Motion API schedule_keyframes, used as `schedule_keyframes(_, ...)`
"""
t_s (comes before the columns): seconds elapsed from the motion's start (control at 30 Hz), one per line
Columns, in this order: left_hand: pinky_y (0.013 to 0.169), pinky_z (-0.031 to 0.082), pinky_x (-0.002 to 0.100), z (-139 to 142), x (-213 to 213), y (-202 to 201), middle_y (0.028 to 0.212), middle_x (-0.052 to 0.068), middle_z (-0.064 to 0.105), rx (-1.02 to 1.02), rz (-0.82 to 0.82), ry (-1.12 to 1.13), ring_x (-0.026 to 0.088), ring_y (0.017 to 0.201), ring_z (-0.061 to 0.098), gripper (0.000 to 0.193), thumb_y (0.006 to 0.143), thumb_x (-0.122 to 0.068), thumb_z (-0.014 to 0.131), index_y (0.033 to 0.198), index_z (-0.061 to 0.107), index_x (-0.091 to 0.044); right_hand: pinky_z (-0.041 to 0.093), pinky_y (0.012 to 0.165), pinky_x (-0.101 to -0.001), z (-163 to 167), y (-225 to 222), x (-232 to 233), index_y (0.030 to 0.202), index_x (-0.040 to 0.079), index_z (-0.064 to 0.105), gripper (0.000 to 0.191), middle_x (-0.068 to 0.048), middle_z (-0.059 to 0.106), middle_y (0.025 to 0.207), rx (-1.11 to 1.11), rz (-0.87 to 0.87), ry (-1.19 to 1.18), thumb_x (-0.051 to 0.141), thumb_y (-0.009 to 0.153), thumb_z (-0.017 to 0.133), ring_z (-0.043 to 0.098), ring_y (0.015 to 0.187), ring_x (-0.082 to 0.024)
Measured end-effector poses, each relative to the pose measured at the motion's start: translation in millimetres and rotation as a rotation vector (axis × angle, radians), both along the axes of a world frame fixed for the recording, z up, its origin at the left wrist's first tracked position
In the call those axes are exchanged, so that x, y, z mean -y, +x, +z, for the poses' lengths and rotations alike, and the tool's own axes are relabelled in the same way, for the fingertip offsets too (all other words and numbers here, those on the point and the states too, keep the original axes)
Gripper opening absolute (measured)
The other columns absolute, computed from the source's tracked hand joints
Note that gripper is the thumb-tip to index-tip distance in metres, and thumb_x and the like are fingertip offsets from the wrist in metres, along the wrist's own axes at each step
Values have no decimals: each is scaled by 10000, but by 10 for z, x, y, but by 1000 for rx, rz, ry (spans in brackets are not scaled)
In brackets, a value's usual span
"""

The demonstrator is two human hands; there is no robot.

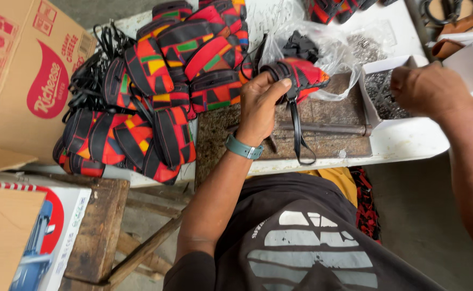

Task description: The person attaches black strap assemblies to small colorful zippered pouches at a workbench. They thread the strap end through a metal ring on each pouch, fold it, and press or hammer the fastener closed, then set the finished pouch on a pile and pick up the next one, repeating the cycle.

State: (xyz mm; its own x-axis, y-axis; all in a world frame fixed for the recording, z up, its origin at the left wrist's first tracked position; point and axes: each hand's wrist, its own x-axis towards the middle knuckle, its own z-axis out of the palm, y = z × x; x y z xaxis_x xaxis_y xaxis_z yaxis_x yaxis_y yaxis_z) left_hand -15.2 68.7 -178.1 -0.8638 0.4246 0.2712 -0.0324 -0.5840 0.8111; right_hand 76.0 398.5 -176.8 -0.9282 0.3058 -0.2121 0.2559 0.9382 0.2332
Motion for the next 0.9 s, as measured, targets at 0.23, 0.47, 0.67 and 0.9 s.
schedule_keyframes(0.23,691,449,221,104,88,96,877,-40,657,-318,83,-221,20,779,543,59,1003,-60,683,982,681,-5,566,753,-298,426,285,247,1022,84,768,70,-72,758,969,-651,283,-678,152,1026,785,715,813,-179)
schedule_keyframes(0.47,621,382,207,301,99,393,792,-45,575,-475,155,-322,-3,691,452,153,998,-60,715,889,612,-28,597,751,-232,700,585,1517,936,10,731,163,-84,765,976,-1062,513,-1131,27,906,890,748,823,-141)
schedule_keyframes(0.67,604,420,247,508,230,496,733,-2,589,-580,182,-402,19,692,492,132,994,-93,702,913,638,-11,605,912,-299,745,520,1847,1122,-35,643,280,-121,760,1035,-1114,486,-1055,-6,933,848,775,1016,-198)
schedule_keyframes(0.9,669,512,290,620,264,603,813,49,662,-698,248,-433,98,743,645,168,1049,-179,660,981,669,-26,607,882,-288,678,527,1771,1155,-34,524,466,-133,738,1062,-1150,515,-1042,-3,898,912,767,996,-189)
